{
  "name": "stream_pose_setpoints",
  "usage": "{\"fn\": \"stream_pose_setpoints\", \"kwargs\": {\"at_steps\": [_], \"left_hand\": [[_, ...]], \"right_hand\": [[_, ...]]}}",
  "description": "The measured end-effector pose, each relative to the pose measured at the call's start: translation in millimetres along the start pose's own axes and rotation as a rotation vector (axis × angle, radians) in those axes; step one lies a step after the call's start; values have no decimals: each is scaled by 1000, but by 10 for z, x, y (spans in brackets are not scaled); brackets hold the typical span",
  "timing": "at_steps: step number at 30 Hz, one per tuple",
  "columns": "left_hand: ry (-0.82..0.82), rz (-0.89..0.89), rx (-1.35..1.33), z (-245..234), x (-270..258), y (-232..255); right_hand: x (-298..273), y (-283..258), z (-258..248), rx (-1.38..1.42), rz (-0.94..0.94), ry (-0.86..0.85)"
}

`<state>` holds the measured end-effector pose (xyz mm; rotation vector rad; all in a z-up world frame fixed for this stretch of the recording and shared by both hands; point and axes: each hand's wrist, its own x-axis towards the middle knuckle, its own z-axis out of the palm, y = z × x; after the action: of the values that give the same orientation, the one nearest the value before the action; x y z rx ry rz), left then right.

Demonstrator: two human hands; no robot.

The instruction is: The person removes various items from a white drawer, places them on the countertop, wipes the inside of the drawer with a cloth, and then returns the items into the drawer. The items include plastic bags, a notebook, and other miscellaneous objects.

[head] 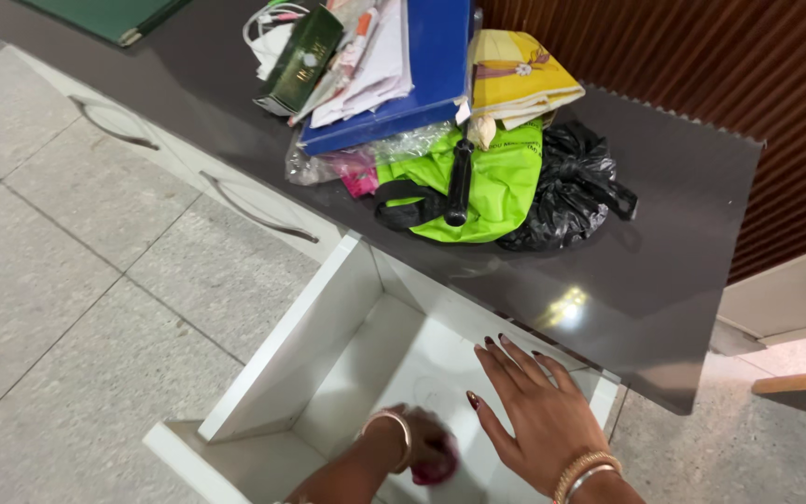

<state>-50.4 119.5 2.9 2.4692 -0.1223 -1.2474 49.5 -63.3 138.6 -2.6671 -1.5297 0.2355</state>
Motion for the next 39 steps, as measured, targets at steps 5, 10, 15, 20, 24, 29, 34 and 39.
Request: {"fn": "stream_pose_setpoints", "kwargs": {"at_steps": [5,10,15,20,24,29,34,39], "left_hand": [[-14,-48,-1237,-380,-569,-174],[169,249,-1916,-653,-1408,151],[267,548,-2265,-1017,-2077,747],[788,373,-2226,-1399,-2243,1288],[1189,223,-1708,-1367,-2107,1488],[1287,277,-2001,-1316,-1711,924],[1111,313,-2107,-1320,-1375,112],[1078,360,-1708,-1575,-1265,-523]], "right_hand": [[-26,-18,-130,112,40,-87],[-109,195,5,574,-15,-14],[8,162,64,1654,457,-106],[-16,6,-668,1808,540,-119],[8,-38,-1426,1575,433,-55],[278,-57,-1870,1575,316,-5],[683,-54,-1832,1547,274,73],[1252,-174,-1693,1630,171,121]]}}
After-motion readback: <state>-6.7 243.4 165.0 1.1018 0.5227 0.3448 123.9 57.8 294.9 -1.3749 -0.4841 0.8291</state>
